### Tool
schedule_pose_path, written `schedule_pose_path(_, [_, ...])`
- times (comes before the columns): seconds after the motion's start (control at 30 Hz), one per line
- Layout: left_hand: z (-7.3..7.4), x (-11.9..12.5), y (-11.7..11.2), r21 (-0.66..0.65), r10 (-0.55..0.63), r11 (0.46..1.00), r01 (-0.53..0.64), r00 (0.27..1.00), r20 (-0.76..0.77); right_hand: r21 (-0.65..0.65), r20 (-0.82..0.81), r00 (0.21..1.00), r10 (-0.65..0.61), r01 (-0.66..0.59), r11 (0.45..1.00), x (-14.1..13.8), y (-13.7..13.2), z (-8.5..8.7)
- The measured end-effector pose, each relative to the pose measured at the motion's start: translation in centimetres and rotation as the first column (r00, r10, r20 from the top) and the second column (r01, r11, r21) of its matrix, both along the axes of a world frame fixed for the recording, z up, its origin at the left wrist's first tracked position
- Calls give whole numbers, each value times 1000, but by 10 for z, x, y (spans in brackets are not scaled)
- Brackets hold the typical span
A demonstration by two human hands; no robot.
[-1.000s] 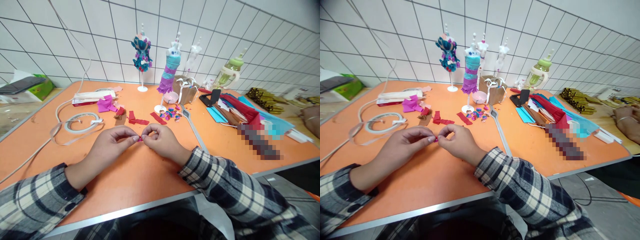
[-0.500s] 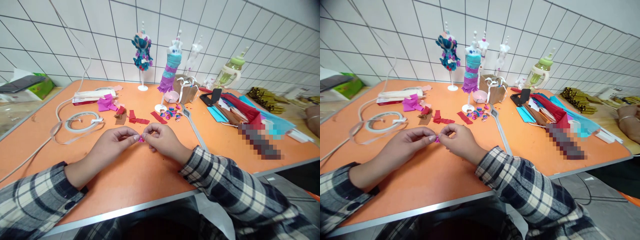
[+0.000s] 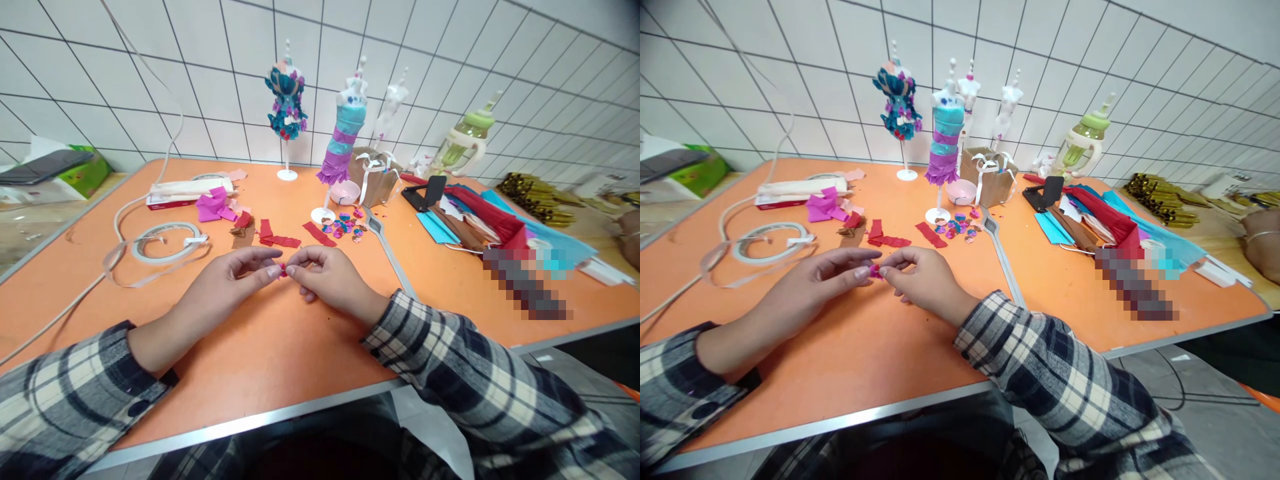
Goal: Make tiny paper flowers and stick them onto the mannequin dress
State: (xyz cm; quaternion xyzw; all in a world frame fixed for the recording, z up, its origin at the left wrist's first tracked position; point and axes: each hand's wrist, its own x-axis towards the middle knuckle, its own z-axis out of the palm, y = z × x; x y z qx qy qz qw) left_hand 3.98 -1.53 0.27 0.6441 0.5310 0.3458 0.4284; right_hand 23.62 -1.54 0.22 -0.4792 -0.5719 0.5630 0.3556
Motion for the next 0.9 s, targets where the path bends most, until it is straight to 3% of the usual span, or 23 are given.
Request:
schedule_pose_path(0.3, [-3,-1,2,43,-69,996,73,994,-90,-64,-64,997,35,-39,997,0,-2,2])
schedule_pose_path(0.53, [-7,-5,5,28,-161,986,167,978,-136,131,166,984,68,-90,987,5,1,-6])
schedule_pose_path(0.7, [-4,-7,5,230,-124,954,192,952,-281,276,197,980,35,-90,957,8,2,-8])
schedule_pose_path(0.9, [-3,-8,4,491,-44,822,290,890,-453,349,229,974,-6,-76,934,10,0,0])
